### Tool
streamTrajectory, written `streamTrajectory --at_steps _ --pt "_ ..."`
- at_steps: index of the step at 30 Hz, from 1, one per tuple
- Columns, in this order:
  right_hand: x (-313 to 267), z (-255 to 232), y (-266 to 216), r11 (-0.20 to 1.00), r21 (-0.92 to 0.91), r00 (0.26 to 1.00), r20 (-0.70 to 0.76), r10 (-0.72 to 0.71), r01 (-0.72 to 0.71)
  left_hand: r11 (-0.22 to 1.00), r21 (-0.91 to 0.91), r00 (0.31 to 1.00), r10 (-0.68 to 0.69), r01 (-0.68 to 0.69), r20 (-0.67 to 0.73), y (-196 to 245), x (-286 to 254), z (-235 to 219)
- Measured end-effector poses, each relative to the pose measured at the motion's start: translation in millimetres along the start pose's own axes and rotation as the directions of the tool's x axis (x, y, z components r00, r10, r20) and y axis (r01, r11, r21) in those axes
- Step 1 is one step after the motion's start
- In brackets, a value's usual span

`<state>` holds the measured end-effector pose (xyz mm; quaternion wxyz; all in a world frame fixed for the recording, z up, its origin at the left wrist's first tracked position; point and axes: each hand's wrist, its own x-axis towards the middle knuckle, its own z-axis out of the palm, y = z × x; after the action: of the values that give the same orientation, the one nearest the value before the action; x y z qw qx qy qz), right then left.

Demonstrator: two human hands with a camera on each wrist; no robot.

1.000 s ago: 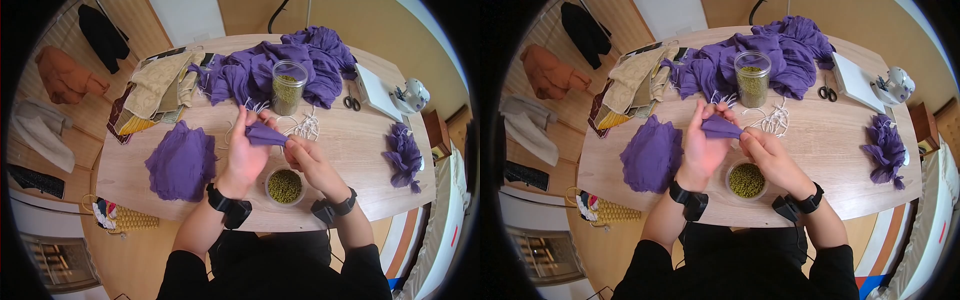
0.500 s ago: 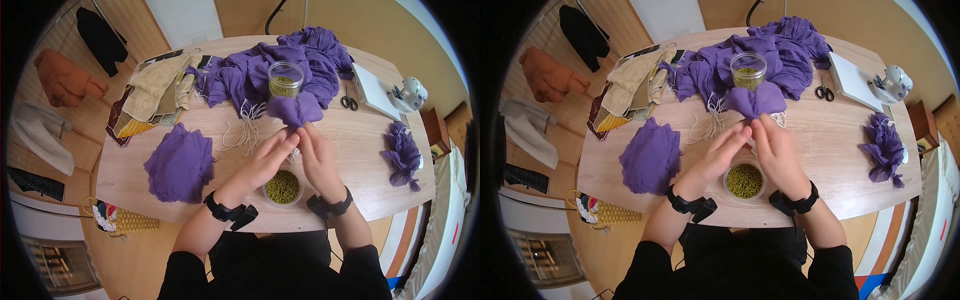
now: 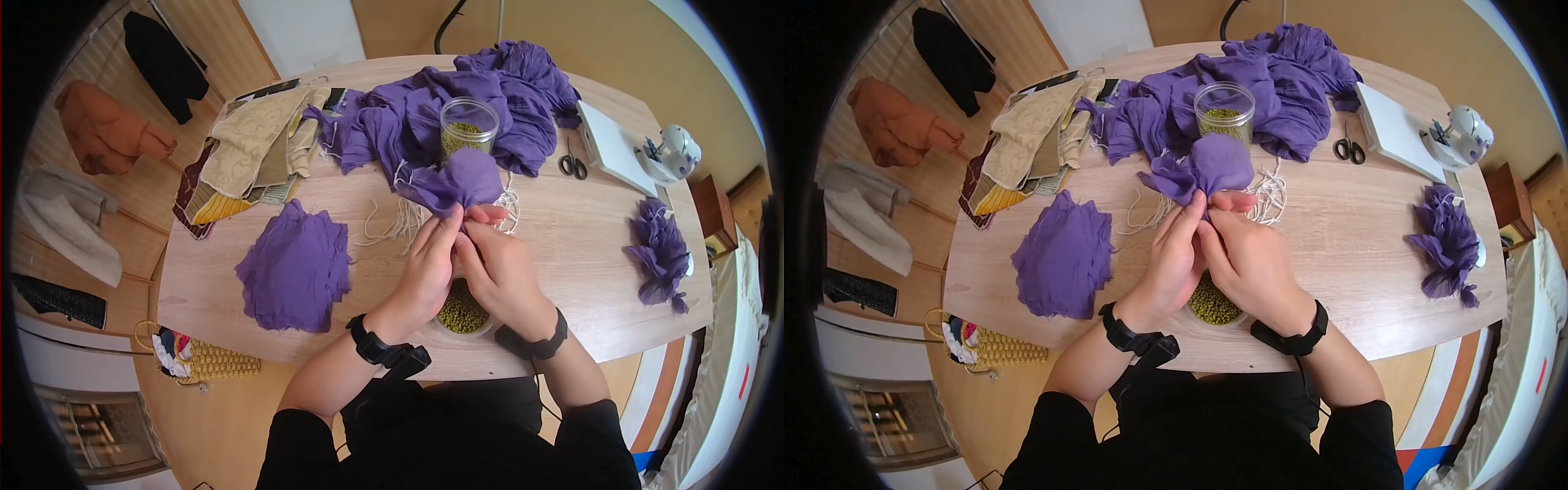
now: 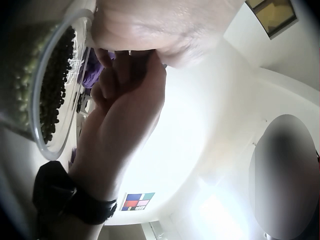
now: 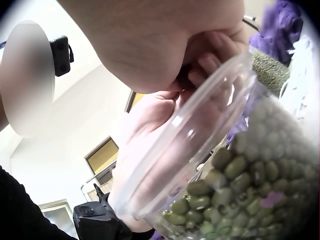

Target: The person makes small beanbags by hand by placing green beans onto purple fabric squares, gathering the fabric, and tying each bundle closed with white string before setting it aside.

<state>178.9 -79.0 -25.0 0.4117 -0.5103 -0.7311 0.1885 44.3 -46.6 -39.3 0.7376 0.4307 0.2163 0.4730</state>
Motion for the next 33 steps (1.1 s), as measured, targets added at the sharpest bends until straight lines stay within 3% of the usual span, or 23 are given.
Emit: streamTrajectory --at_steps 3,5,9,11,12,14,15,25,27,30,33 --pt "-1 1 -1 1.0 0.005 0.999 -0.045 0.028 -0.028 0.994 -0.11 0.998 -0.021 0.015 -0.053 -4 3 -8" --pt "2 -7 -2 0.993 0.065 0.991 0.097 0.089 -0.096 0.981 -0.193 0.999 -0.007 -0.004 -0.054 -8 7 -17" --pt "12 -30 22 0.973 0.184 0.979 0.172 0.105 -0.137 0.972 -0.234 0.989 -0.012 -0.023 -0.146 5 12 -29" --pt "17 -39 55 0.949 0.271 0.986 0.023 0.164 -0.164 0.91 -0.413 0.989 -0.085 0.027 -0.122 8 15 -46" --pt "21 -48 61 0.948 0.27 0.986 0.024 0.167 -0.167 0.884 -0.466 0.98 -0.124 0.038 -0.154 16 14 -41" --pt "27 -64 65 0.949 -0.122 0.957 -0.033 0.288 -0.29 0.867 -0.496 0.984 -0.126 0.047 -0.127 18 15 -49" --pt "26 -62 69 0.929 -0.216 0.954 -0.06 0.294 -0.3 0.85 -0.523 0.987 -0.124 0.054 -0.101 18 16 -52" --pt "41 -26 79 0.94 -0.292 0.983 0.001 0.183 -0.175 0.841 -0.531 0.986 -0.16 0.109 -0.051 29 15 -47" --pt "50 -18 87 0.902 -0.418 0.991 0.024 0.131 -0.11 0.839 -0.535 0.988 -0.147 0.104 -0.039 24 17 -53" --pt "60 -10 92 0.86 -0.5 0.989 0.048 0.143 -0.1 0.841 -0.533 0.992 -0.121 0.091 -0.021 19 21 -59" --pt "63 -5 97 0.878 -0.46 0.983 0.057 0.177 -0.131 0.845 -0.531 0.995 -0.096 0.07 -0.022 19 22 -60"
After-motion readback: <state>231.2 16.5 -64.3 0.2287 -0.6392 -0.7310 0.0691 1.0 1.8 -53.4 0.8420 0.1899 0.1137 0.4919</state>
